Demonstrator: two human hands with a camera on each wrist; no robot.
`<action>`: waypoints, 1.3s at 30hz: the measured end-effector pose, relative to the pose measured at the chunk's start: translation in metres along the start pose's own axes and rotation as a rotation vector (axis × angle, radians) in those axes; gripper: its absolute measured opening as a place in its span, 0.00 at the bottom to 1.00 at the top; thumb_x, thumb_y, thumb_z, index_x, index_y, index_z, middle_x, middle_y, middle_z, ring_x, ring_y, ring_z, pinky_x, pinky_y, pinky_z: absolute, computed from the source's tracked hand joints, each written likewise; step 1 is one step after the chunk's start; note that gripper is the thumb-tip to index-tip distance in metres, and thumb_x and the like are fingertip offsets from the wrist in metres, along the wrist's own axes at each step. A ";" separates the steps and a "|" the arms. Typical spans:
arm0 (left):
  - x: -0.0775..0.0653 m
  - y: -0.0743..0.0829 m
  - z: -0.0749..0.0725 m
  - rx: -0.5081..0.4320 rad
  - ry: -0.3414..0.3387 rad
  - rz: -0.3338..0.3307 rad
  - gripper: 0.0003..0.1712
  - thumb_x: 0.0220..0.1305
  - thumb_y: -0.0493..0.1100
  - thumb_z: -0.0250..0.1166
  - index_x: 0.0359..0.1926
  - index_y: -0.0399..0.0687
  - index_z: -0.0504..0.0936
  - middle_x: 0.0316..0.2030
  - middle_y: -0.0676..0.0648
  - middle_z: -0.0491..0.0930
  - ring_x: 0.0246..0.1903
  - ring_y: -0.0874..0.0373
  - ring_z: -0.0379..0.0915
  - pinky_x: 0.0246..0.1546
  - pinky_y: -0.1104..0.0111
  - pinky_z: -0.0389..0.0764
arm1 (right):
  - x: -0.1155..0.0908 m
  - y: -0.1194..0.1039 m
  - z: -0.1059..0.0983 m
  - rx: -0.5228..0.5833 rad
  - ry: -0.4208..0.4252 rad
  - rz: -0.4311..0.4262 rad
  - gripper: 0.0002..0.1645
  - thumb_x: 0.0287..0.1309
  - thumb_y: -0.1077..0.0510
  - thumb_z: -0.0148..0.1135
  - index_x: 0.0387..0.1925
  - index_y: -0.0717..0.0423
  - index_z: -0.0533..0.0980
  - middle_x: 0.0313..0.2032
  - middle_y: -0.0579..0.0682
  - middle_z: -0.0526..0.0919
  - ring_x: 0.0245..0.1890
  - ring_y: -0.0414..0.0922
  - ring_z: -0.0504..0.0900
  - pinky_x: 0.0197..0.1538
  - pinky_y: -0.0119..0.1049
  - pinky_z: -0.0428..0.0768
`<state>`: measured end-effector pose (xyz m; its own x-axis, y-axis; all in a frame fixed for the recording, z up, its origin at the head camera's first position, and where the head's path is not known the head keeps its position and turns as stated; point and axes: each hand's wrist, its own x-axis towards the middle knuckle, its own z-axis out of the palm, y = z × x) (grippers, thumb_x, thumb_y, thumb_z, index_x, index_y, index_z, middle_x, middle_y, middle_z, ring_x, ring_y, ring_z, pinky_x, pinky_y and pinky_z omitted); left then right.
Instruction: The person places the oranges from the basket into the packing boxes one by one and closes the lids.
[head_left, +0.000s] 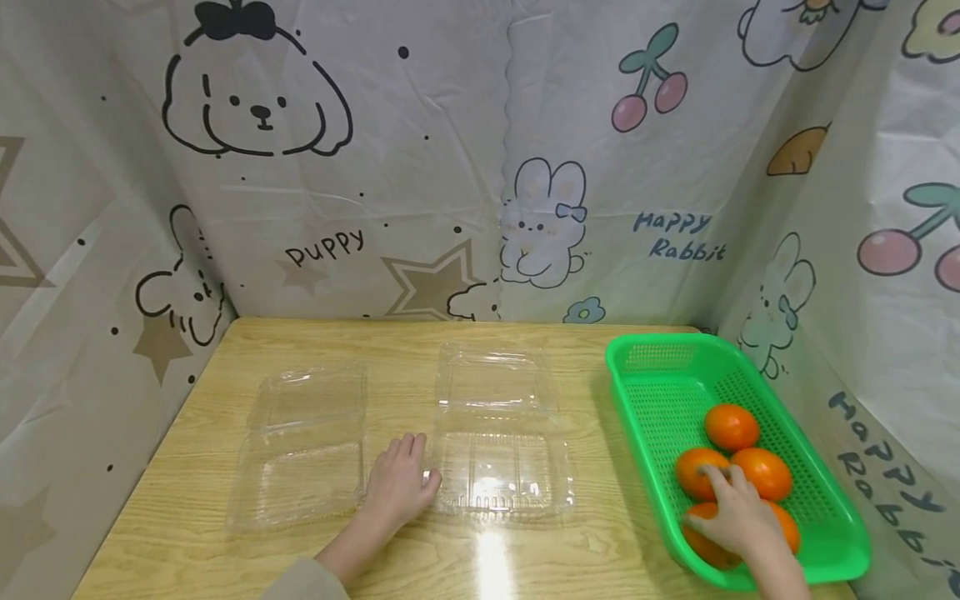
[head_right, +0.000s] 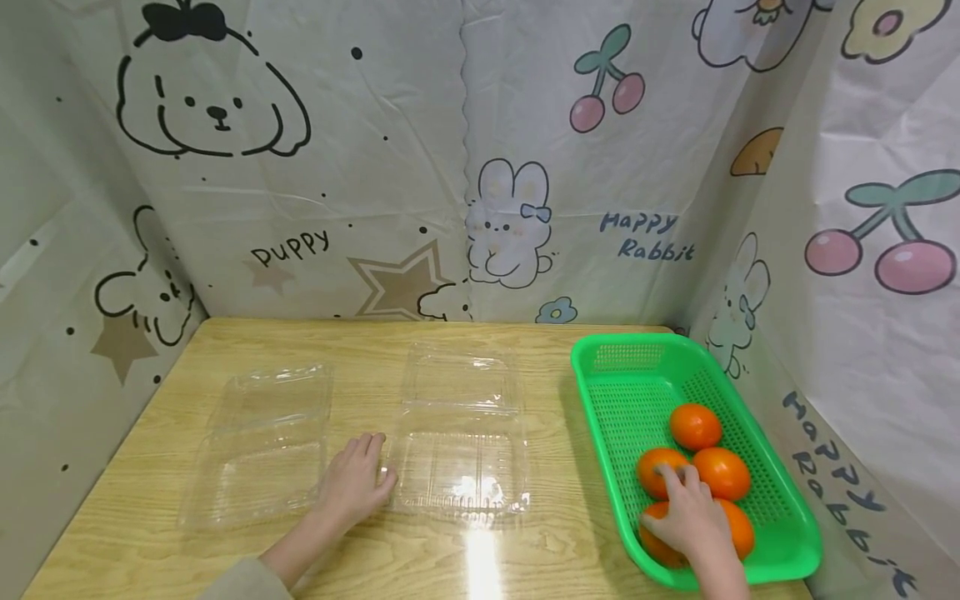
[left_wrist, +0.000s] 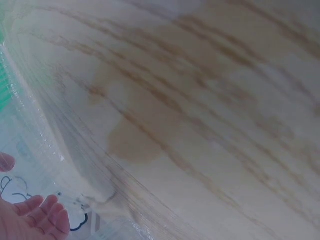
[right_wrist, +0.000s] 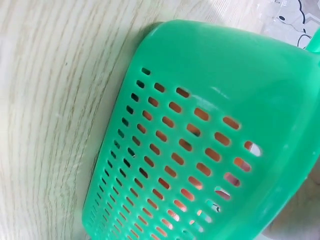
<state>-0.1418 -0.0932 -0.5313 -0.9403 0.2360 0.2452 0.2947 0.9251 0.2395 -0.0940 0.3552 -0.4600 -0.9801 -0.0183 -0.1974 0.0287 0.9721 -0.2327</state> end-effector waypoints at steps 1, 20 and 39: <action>0.000 0.000 0.000 0.000 0.001 0.000 0.26 0.52 0.50 0.57 0.47 0.34 0.71 0.37 0.42 0.71 0.33 0.50 0.67 0.28 0.62 0.71 | -0.001 0.001 0.000 0.004 -0.009 0.005 0.49 0.40 0.39 0.68 0.58 0.63 0.62 0.52 0.74 0.60 0.42 0.68 0.70 0.26 0.50 0.72; 0.001 0.001 0.001 0.004 -0.011 -0.011 0.26 0.53 0.49 0.57 0.47 0.35 0.71 0.38 0.42 0.72 0.33 0.51 0.67 0.27 0.63 0.71 | -0.008 -0.002 0.008 0.024 -0.109 0.029 0.37 0.42 0.42 0.67 0.51 0.57 0.68 0.49 0.68 0.68 0.43 0.69 0.71 0.35 0.62 0.71; -0.001 0.002 0.000 -0.005 -0.056 -0.018 0.23 0.56 0.50 0.56 0.47 0.38 0.72 0.37 0.44 0.72 0.34 0.51 0.67 0.32 0.61 0.72 | -0.008 -0.002 0.015 0.048 -0.102 0.011 0.31 0.43 0.47 0.68 0.48 0.56 0.69 0.42 0.61 0.69 0.37 0.57 0.72 0.30 0.49 0.72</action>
<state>-0.1405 -0.0914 -0.5315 -0.9533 0.2360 0.1885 0.2787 0.9279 0.2477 -0.0836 0.3503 -0.4721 -0.9548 -0.0339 -0.2954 0.0510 0.9601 -0.2750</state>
